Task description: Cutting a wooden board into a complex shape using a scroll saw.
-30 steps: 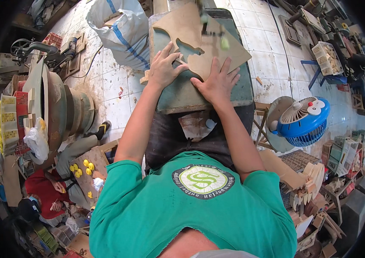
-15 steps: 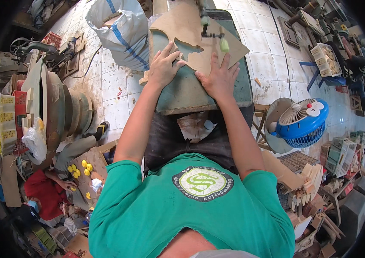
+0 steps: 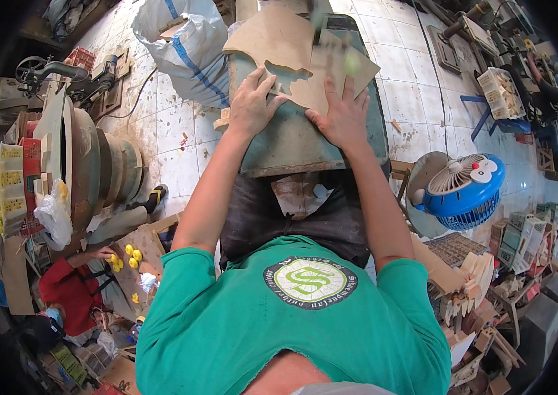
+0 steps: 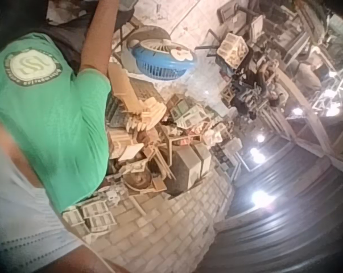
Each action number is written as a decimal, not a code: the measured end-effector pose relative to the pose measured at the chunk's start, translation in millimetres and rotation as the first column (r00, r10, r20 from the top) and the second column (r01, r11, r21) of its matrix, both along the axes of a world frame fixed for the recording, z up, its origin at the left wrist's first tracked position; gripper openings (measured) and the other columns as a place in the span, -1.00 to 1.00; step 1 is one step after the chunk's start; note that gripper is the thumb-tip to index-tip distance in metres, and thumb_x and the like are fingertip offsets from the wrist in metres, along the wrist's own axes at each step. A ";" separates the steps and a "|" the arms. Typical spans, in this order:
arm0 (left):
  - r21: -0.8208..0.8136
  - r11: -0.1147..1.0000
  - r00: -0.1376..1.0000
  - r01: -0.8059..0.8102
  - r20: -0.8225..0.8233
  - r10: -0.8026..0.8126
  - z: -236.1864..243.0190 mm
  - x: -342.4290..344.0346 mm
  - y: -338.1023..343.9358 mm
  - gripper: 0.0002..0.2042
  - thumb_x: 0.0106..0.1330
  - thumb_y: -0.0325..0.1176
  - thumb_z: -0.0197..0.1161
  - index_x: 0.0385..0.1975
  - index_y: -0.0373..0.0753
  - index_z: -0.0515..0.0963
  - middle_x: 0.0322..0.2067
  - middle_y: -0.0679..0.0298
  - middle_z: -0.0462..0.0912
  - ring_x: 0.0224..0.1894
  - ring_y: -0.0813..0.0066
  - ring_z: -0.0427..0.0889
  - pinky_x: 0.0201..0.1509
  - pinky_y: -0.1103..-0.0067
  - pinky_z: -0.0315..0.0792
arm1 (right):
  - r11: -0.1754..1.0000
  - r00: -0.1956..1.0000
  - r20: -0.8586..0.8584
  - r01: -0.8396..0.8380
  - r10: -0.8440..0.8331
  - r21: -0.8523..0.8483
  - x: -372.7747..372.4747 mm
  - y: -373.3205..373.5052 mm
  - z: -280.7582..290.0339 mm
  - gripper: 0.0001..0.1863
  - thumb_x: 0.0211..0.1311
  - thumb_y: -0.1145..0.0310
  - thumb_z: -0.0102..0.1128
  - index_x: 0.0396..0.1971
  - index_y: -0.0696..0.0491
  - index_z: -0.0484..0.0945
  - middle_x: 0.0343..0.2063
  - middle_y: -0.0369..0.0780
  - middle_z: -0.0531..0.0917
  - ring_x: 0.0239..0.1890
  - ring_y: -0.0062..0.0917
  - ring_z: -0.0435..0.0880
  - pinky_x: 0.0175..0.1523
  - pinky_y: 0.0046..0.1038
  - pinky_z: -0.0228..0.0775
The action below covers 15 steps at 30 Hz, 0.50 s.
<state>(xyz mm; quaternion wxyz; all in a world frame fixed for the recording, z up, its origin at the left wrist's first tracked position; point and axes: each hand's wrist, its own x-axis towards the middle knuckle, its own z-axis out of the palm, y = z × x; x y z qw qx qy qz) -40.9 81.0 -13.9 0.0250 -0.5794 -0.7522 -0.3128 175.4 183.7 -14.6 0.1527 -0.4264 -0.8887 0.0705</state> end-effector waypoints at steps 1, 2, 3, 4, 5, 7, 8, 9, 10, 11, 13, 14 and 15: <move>-0.005 1.000 1.000 0.013 0.012 -0.013 1.3 0.1 -1.4 -0.54 0.27 -0.05 0.51 0.06 -0.21 0.74 0.40 -0.06 0.45 0.34 -0.01 0.54 0.39 0.20 0.46 | 0.999 1.000 0.005 -0.029 0.029 0.018 2.0 2.8 0.3 0.00 0.18 -0.34 0.36 0.54 -0.15 0.29 0.52 0.11 0.13 0.45 0.59 0.07 0.52 0.39 -0.08; -0.003 1.000 0.999 0.031 0.024 -0.030 2.2 0.4 -2.8 -0.55 0.26 -0.07 0.53 0.03 -0.23 0.74 0.39 -0.09 0.45 0.32 -0.06 0.55 0.36 0.20 0.48 | 0.999 0.999 0.005 -0.035 0.035 0.005 4.0 6.2 1.1 0.00 0.18 -0.34 0.36 0.54 -0.15 0.29 0.52 0.11 0.13 0.45 0.59 0.07 0.52 0.39 -0.08; -0.010 1.000 0.999 0.023 0.027 -0.023 2.8 0.3 -3.8 -0.55 0.26 -0.07 0.53 0.03 -0.23 0.74 0.39 -0.09 0.45 0.32 -0.06 0.55 0.36 0.20 0.48 | 0.998 0.998 -0.003 -0.069 0.069 0.002 4.9 10.5 2.4 -0.01 0.17 -0.33 0.37 0.53 -0.16 0.31 0.54 0.14 0.10 0.44 0.62 0.07 0.51 0.41 -0.08; 0.001 0.999 0.999 0.041 0.029 -0.041 3.1 0.1 -4.7 -0.57 0.25 -0.10 0.54 0.01 -0.24 0.74 0.39 -0.11 0.45 0.31 -0.07 0.55 0.34 0.21 0.49 | 0.996 0.996 0.017 -0.091 0.091 -0.023 5.2 13.2 3.7 -0.02 0.16 -0.31 0.39 0.52 -0.17 0.33 0.55 0.17 0.07 0.43 0.65 0.06 0.51 0.43 -0.09; 0.024 0.997 0.997 0.067 0.026 -0.067 2.8 0.2 -5.4 -0.59 0.24 -0.13 0.55 -0.02 -0.26 0.75 0.39 -0.13 0.45 0.30 -0.09 0.55 0.33 0.22 0.50 | 0.994 0.994 -0.008 -0.106 0.106 -0.002 5.4 14.6 5.0 -0.02 0.16 -0.31 0.39 0.52 -0.17 0.33 0.55 0.17 0.07 0.43 0.65 0.06 0.51 0.43 -0.09; 0.036 0.997 0.998 0.067 -0.004 -0.067 1.4 0.3 -5.6 -0.60 0.23 -0.14 0.56 -0.04 -0.26 0.75 0.38 -0.15 0.46 0.29 -0.09 0.56 0.31 0.22 0.51 | 0.996 0.995 0.057 -0.086 0.088 -0.039 4.6 15.0 7.7 -0.03 0.17 -0.33 0.38 0.51 -0.14 0.35 0.55 0.17 0.07 0.43 0.63 0.07 0.51 0.42 -0.09; 0.063 0.995 0.996 0.076 -0.043 -0.073 0.6 0.0 -5.1 -0.62 0.23 -0.16 0.56 -0.06 -0.26 0.76 0.37 -0.17 0.47 0.28 -0.09 0.57 0.30 0.23 0.52 | 0.993 0.993 0.034 -0.108 0.110 -0.048 2.4 12.5 8.0 -0.03 0.17 -0.33 0.38 0.51 -0.14 0.35 0.55 0.17 0.07 0.43 0.63 0.07 0.51 0.42 -0.09; 0.063 0.995 0.997 0.073 -0.043 -0.071 -0.2 -0.1 -5.3 -0.62 0.23 -0.16 0.56 -0.06 -0.26 0.76 0.37 -0.17 0.47 0.28 -0.09 0.57 0.30 0.23 0.52 | 0.997 0.998 0.050 -0.040 0.043 -0.061 -1.8 5.5 6.7 -0.01 0.18 -0.35 0.35 0.52 -0.14 0.33 0.54 0.12 0.11 0.44 0.59 0.09 0.50 0.41 -0.06; 0.047 0.997 0.997 0.064 -0.040 -0.062 -1.1 0.1 -5.3 -0.63 0.23 -0.16 0.56 -0.07 -0.26 0.76 0.36 -0.18 0.48 0.26 -0.09 0.59 0.29 0.23 0.53 | 0.999 0.999 0.051 0.018 -0.016 -0.048 -4.9 1.1 5.6 0.00 0.18 -0.37 0.33 0.53 -0.14 0.30 0.52 0.08 0.15 0.44 0.54 0.11 0.49 0.41 -0.03; 0.024 0.998 0.998 0.058 -0.041 -0.057 -1.8 0.4 -5.2 -0.64 0.23 -0.17 0.56 -0.08 -0.26 0.77 0.34 -0.19 0.49 0.24 -0.10 0.61 0.29 0.24 0.54 | 0.997 0.997 0.068 0.025 -0.020 -0.074 -6.4 0.6 5.1 0.00 0.18 -0.37 0.33 0.53 -0.14 0.30 0.52 0.08 0.15 0.44 0.54 0.11 0.49 0.41 -0.03; 0.032 0.998 0.998 0.051 -0.035 -0.050 -2.4 1.4 -5.4 -0.65 0.24 -0.16 0.55 -0.08 -0.25 0.77 0.34 -0.20 0.50 0.24 -0.10 0.61 0.29 0.24 0.54 | 1.000 1.000 0.015 0.022 -0.022 0.011 -9.1 -0.5 2.1 0.02 0.16 -0.42 0.31 0.52 -0.13 0.32 0.53 0.09 0.15 0.43 0.54 0.14 0.48 0.40 -0.01; 0.031 0.998 0.998 0.052 -0.037 -0.051 -2.1 1.9 -5.4 -0.65 0.25 -0.16 0.55 -0.09 -0.24 0.78 0.33 -0.21 0.51 0.23 -0.11 0.62 0.29 0.23 0.54 | 1.000 1.000 0.017 0.018 -0.018 0.008 -9.0 1.6 0.7 0.02 0.16 -0.42 0.31 0.52 -0.13 0.32 0.53 0.09 0.15 0.43 0.54 0.14 0.48 0.40 -0.01; 0.034 0.998 0.998 0.050 -0.036 -0.049 -2.0 3.4 -6.0 -0.65 0.25 -0.16 0.55 -0.09 -0.24 0.78 0.33 -0.21 0.51 0.23 -0.11 0.62 0.29 0.23 0.54 | 0.999 1.000 0.011 -0.021 0.020 0.031 -6.7 5.3 -0.3 0.03 0.15 -0.44 0.30 0.51 -0.13 0.33 0.53 0.09 0.15 0.43 0.54 0.15 0.47 0.40 0.00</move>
